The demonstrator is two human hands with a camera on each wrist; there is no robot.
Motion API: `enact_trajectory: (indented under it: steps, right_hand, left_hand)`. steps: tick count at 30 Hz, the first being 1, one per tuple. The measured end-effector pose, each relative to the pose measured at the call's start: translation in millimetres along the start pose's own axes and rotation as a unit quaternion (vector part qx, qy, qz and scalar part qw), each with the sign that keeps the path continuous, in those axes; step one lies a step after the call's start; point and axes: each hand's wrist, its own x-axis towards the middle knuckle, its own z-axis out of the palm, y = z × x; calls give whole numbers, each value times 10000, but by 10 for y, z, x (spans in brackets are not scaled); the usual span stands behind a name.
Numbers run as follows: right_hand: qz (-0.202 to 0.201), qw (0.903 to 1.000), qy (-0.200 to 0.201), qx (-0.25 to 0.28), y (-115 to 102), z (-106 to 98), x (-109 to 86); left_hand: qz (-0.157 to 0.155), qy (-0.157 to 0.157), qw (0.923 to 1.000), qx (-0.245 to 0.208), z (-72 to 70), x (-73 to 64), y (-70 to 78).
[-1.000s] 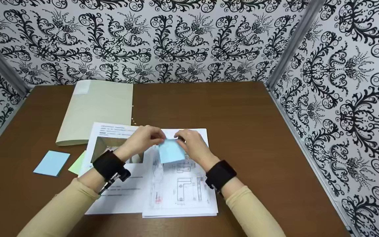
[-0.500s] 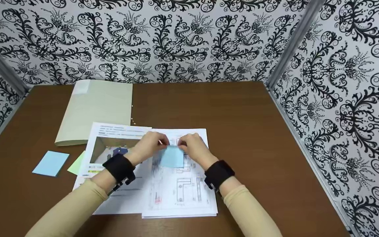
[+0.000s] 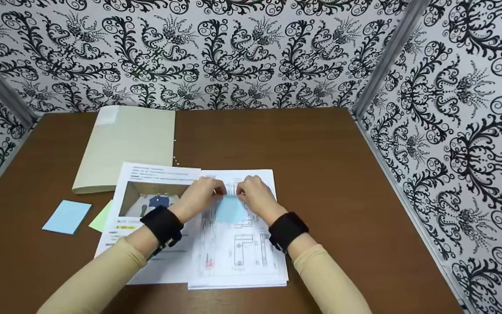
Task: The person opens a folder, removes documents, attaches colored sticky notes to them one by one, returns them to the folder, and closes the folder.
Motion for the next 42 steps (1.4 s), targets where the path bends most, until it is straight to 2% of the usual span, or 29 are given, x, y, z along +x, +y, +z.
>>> enact_trajectory:
  steps: [12,19,27,35,42]
  right_hand:
    - [-27,10000,-91,20,-5,19,3]
    - [20,10000,-79,27,3,27,2]
    - [-144,9999,-56,-19,20,30,-7]
    - [-117,9995,-54,-279,-16,48,27]
    - [-254,9978,17,-617,-49,61,10]
  left_hand:
    - [-92,-11,9996,253,37,0,-5]
    - [-4,75,9993,363,54,-3,-16]
    - [130,231,9987,435,62,-27,-23]
    - [169,495,9962,699,94,-22,-22]
    - [291,361,9954,840,111,-33,10]
